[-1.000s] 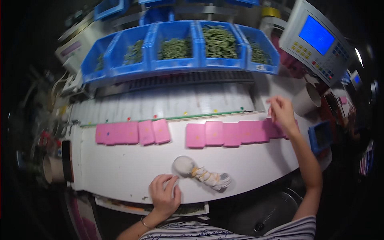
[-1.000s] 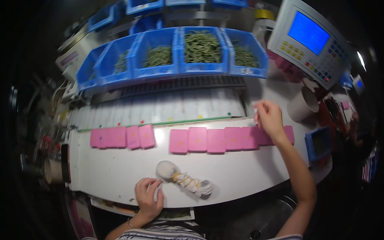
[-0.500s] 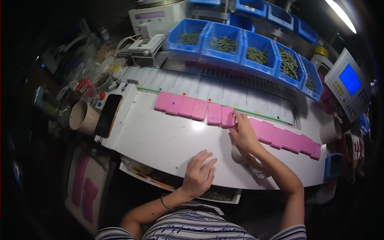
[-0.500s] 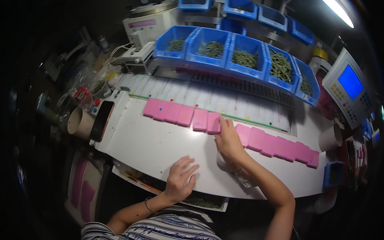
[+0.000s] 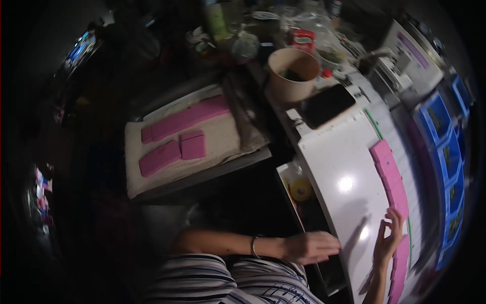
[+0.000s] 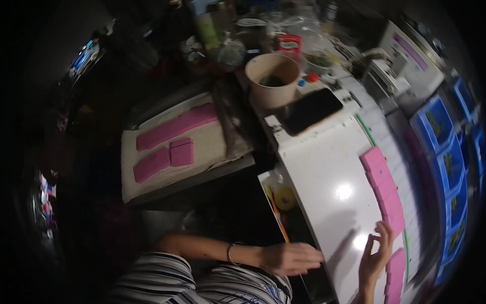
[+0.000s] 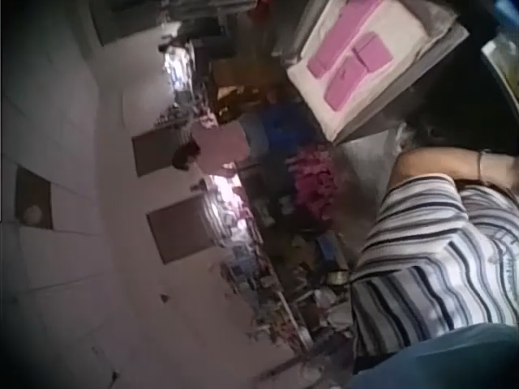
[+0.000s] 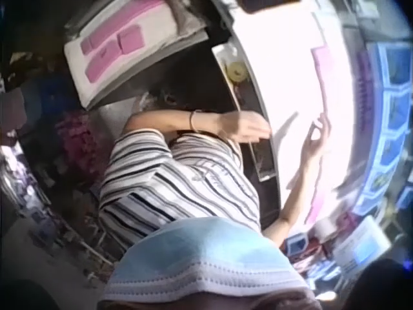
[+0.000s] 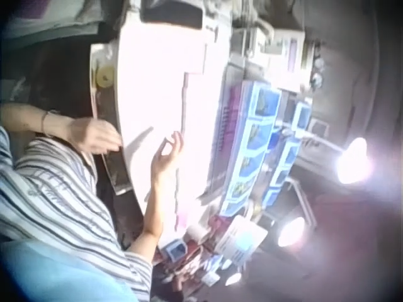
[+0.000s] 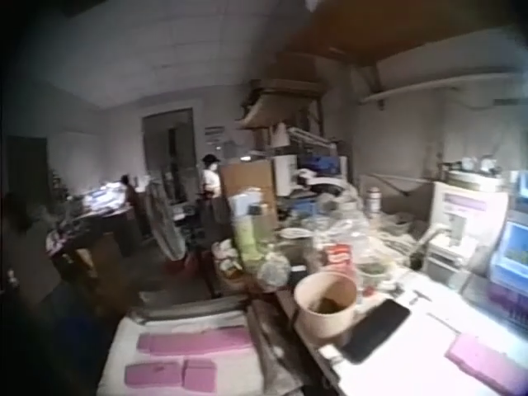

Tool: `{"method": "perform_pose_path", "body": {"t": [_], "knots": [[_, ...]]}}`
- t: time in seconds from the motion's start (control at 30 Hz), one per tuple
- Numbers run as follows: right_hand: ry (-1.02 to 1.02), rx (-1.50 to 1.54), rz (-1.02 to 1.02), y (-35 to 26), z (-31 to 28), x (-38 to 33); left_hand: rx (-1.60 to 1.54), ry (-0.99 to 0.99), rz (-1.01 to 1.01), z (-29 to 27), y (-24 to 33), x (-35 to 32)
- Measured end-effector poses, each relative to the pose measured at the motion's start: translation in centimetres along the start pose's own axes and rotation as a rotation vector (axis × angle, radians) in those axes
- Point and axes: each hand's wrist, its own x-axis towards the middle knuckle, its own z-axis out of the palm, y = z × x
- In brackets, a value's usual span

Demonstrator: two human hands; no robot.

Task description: Assembling small components by inserting metallic wires into pink molds and placing them on a tray.

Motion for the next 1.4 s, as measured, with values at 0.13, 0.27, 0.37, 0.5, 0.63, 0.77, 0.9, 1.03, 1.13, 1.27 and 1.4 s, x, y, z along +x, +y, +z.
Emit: {"method": "perform_pose_path", "body": {"t": [0.13,0.27,0.37,0.5,0.63,0.77,0.9,1.03,1.13,1.27,1.4], "knots": [[-0.190,0.109,-0.249,-7.2,6.1,3.0,0.482,0.479,-0.341,-11.2,-0.6,-5.0],[-0.558,0.187,-0.376,-13.7,15.1,5.9,1.029,0.755,-0.740,-21.8,0.5,-12.8],[-0.810,0.291,-0.407,-18.0,22.7,8.0,1.293,0.679,-0.922,-28.3,2.4,-19.5],[-0.800,0.186,-0.579,-22.7,32.7,10.9,1.439,0.681,-1.138,-34.4,3.7,-25.7],[-0.711,0.013,-0.668,-26.1,40.7,14.6,1.609,0.397,-1.230,-38.9,3.5,-27.8],[-0.787,-0.244,-0.659,-28.6,45.6,17.2,1.552,0.143,-1.239,-42.0,1.6,-27.0],[-0.968,-0.303,-0.491,-30.4,47.2,17.3,1.408,0.113,-1.042,-42.7,-1.6,-25.7],[-0.935,-0.341,-0.491,-31.3,47.3,16.6,1.374,0.078,-0.945,-42.6,-4.0,-24.9],[-0.875,-0.344,-0.507,-31.6,47.1,16.2,1.361,0.029,-0.972,-42.8,-4.6,-24.5],[-0.832,-0.315,-0.502,-31.8,45.4,15.7,1.415,0.043,-0.811,-42.9,-3.3,-23.4],[-0.667,-0.238,-0.528,-32.4,39.5,14.4,1.359,0.130,-0.768,-41.7,0.6,-19.6]]}}
